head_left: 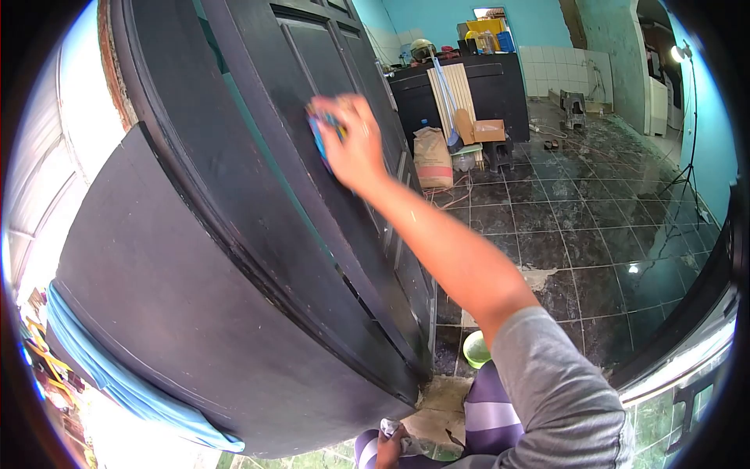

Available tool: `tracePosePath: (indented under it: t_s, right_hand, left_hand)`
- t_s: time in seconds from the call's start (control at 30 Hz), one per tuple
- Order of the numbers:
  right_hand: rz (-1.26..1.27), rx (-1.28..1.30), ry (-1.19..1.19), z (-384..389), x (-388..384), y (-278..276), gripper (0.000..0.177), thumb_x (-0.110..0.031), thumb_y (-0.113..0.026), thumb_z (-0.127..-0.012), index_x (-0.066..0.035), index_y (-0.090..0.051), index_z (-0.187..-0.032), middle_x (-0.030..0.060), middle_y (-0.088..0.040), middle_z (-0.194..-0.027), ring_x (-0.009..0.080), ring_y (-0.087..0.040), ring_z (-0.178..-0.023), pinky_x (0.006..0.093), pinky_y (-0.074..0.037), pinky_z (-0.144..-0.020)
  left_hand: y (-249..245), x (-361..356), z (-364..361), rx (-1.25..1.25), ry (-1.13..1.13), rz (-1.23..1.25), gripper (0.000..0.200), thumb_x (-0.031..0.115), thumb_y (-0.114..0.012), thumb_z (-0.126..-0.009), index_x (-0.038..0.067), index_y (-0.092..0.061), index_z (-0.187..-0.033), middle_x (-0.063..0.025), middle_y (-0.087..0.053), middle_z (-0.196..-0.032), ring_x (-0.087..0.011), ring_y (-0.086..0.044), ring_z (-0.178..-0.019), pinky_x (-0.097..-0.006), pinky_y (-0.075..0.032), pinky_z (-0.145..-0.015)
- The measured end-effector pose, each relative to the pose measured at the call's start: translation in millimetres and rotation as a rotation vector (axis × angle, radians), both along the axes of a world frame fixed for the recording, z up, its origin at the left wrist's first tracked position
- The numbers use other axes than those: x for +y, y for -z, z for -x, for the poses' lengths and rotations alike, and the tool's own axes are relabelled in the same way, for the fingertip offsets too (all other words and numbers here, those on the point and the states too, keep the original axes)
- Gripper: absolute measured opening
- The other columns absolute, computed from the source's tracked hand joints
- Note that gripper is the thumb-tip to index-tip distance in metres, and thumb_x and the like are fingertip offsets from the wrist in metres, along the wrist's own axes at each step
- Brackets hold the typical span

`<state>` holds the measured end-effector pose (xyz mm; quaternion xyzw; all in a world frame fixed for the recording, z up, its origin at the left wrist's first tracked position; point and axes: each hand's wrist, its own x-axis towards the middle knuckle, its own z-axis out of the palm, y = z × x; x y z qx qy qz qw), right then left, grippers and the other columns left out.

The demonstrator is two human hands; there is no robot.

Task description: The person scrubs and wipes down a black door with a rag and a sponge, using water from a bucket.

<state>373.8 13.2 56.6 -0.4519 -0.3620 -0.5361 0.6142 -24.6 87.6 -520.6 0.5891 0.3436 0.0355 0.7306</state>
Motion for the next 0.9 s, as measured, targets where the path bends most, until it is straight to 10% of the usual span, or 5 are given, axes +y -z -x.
tracePosePath:
  t_s: [0.1, 0.3, 0.4, 0.53, 0.9]
  right_hand:
    - [-0.015, -0.088, 0.019, -2, 1, -49, 0.033, -0.004, -0.074, -0.085, -0.011, -0.075, -0.117, 0.0167, -0.061, -0.116, 0.0359, -0.066, -0.105, 0.0423, -0.054, -0.09]
    - [0.046, 0.085, -0.016, 5, -5, 68, 0.036, -0.002, -0.075, -0.084, -0.012, -0.074, -0.119, 0.0164, -0.06, -0.118, 0.0352, -0.065, -0.109, 0.0417, -0.054, -0.094]
    - [0.0, -0.015, 0.019, -3, -3, 18, 0.035, -0.003, -0.075, -0.084, -0.011, -0.075, -0.117, 0.0169, -0.06, -0.117, 0.0357, -0.065, -0.108, 0.0421, -0.053, -0.093]
    - [-0.031, -0.038, -0.028, -6, 0, -33, 0.034, -0.002, -0.074, -0.082, -0.01, -0.074, -0.115, 0.0168, -0.06, -0.115, 0.0362, -0.065, -0.105, 0.0431, -0.054, -0.09]
    - [0.0, -0.077, 0.043, -6, -5, -22, 0.037, 0.002, -0.071, -0.078, -0.01, -0.074, -0.113, 0.0176, -0.059, -0.115, 0.0384, -0.062, -0.107, 0.0452, -0.052, -0.092]
  left_hand:
    - [5, 6, 0, -0.009, 0.011, -0.056, 0.029, 0.032, -0.06, -0.105, 0.007, -0.064, -0.12, -0.0008, -0.065, -0.101, -0.0138, -0.06, -0.088, -0.0306, -0.051, -0.078]
    - [-24, 10, 12, -0.15, 0.243, -0.573, 0.041, 0.043, -0.049, -0.111, 0.006, -0.063, -0.122, -0.0011, -0.063, -0.103, -0.0136, -0.058, -0.086, -0.0303, -0.051, -0.078]
    - [68, 39, 6, -0.377, 0.27, -0.729, 0.047, 0.048, -0.04, -0.113, 0.008, -0.064, -0.115, -0.0033, -0.063, -0.102, -0.0169, -0.058, -0.091, -0.0322, -0.051, -0.084]
    - [48, 44, 4, 0.103, 0.244, -0.166, 0.048, 0.049, -0.035, -0.114, 0.012, -0.06, -0.097, -0.0053, -0.055, -0.094, -0.0204, -0.049, -0.097, -0.0364, -0.046, -0.092]
    - [32, 29, -1, 0.05, 0.22, -0.382, 0.048, 0.054, -0.039, -0.111, 0.01, -0.059, -0.11, -0.0074, -0.057, -0.103, -0.0203, -0.051, -0.093, -0.0356, -0.048, -0.086]
